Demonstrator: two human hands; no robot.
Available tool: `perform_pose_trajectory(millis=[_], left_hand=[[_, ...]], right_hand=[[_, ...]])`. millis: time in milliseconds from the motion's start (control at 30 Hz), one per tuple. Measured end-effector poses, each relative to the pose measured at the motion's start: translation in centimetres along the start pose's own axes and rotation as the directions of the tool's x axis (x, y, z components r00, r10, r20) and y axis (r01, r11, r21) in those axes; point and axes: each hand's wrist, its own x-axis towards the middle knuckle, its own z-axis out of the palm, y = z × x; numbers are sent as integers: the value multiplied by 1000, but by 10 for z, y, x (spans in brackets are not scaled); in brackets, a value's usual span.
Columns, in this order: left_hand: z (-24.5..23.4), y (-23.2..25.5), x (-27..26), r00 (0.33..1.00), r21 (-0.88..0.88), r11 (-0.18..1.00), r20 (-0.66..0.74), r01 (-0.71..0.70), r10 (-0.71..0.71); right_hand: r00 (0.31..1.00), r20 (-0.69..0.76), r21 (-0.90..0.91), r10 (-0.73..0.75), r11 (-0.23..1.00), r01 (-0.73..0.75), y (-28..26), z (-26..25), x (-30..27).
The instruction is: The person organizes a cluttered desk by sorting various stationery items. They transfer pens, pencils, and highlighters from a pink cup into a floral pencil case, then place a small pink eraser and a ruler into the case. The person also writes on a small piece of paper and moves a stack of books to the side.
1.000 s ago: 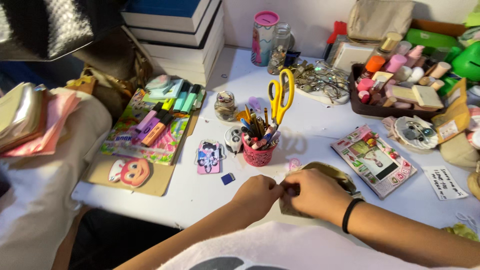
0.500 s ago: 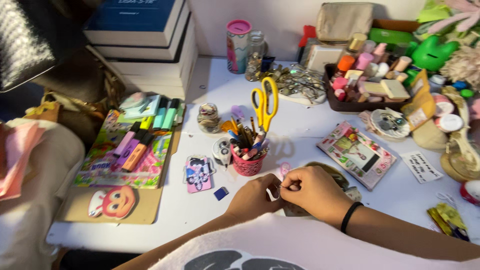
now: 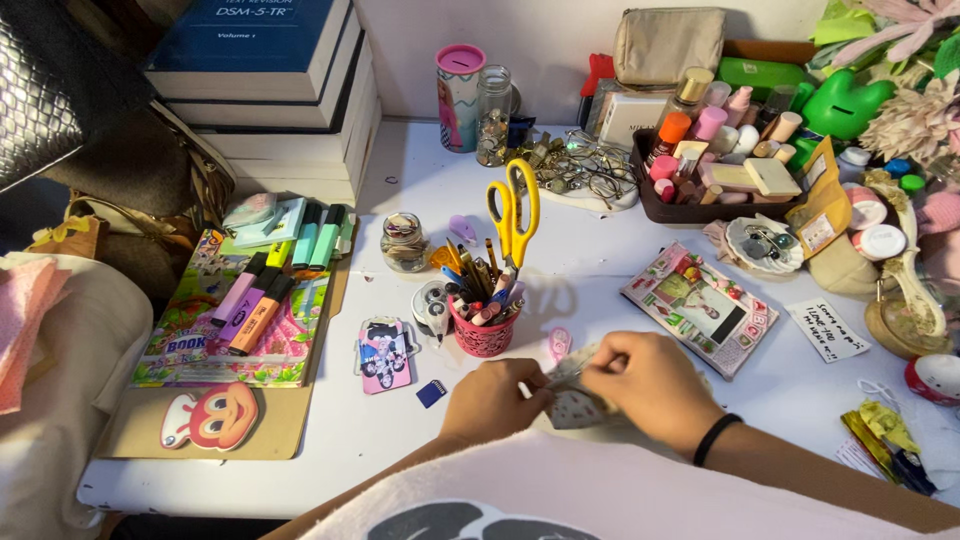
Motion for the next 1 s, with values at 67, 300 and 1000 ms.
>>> perform_pose_trajectory(millis=[67,300,1000], left_hand=[[-1,-4,-2,999,2,999,-2,42,-42],[8,-20,-11,985,4,986,-46,168,-167],[-41,-38,-38,942,-95,953,-149,288,-299]], right_hand=[[992,-88,-62,-90,995,84,21,-7,7],[960,-254,-92,121,985,-148,120,-38,24],[945,233,108,-230,972,210,2,18,10]])
